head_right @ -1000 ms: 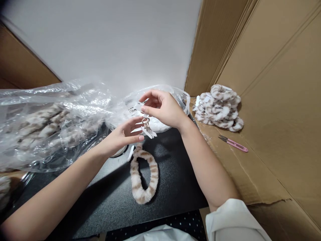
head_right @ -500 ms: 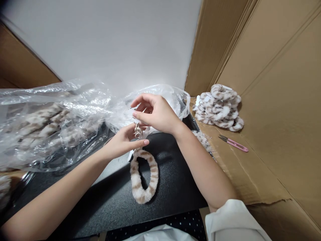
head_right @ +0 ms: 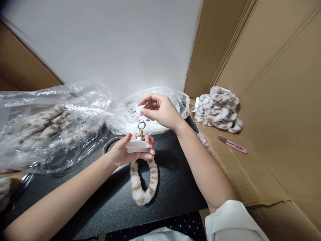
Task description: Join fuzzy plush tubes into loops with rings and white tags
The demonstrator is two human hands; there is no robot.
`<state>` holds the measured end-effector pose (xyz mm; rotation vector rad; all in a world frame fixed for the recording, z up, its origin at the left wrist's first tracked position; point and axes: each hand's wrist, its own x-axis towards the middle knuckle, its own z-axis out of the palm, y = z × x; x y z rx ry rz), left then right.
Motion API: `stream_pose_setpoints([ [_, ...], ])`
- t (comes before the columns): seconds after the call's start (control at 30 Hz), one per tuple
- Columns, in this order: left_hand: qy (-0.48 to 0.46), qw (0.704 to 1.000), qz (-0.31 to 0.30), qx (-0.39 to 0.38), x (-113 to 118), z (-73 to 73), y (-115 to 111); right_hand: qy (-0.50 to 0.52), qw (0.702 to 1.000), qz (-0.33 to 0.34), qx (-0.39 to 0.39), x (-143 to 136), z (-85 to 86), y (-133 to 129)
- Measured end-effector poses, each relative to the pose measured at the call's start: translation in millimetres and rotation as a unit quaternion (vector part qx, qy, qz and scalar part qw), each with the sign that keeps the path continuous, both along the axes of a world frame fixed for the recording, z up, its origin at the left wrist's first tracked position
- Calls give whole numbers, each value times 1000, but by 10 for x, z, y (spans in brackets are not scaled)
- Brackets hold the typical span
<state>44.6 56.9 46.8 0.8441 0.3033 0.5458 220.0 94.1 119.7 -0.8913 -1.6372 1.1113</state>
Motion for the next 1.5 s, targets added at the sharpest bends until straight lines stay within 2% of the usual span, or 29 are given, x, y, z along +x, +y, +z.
stream_pose_setpoints([
  [0.17,10,992,49,-112,36,54,-43,-10,1000,-5,-18,20,-77,68],
  [0.27,28,984,83,-153,59,115,-70,-18,1000,-8,-18,25,-122,103],
  [0.5,33,967,94,-236,122,168,-91,-52,997,-2,-48,13,-155,124],
  [0.8,-3,967,50,-248,130,141,-93,-49,998,16,-43,-13,-142,100],
  [0.97,-19,971,62,-229,99,140,-84,-53,998,3,-45,-1,-105,87],
  [1.1,-4,978,83,-190,86,148,-73,-65,997,11,-40,19,-97,85],
  [1.27,81,992,89,-31,70,196,-75,-170,985,36,2,30,-112,73],
  [1.37,140,984,82,73,16,268,-76,-212,975,53,30,37,-74,37],
  [1.5,215,956,51,195,-86,380,-42,-196,971,130,50,71,48,-45],
])
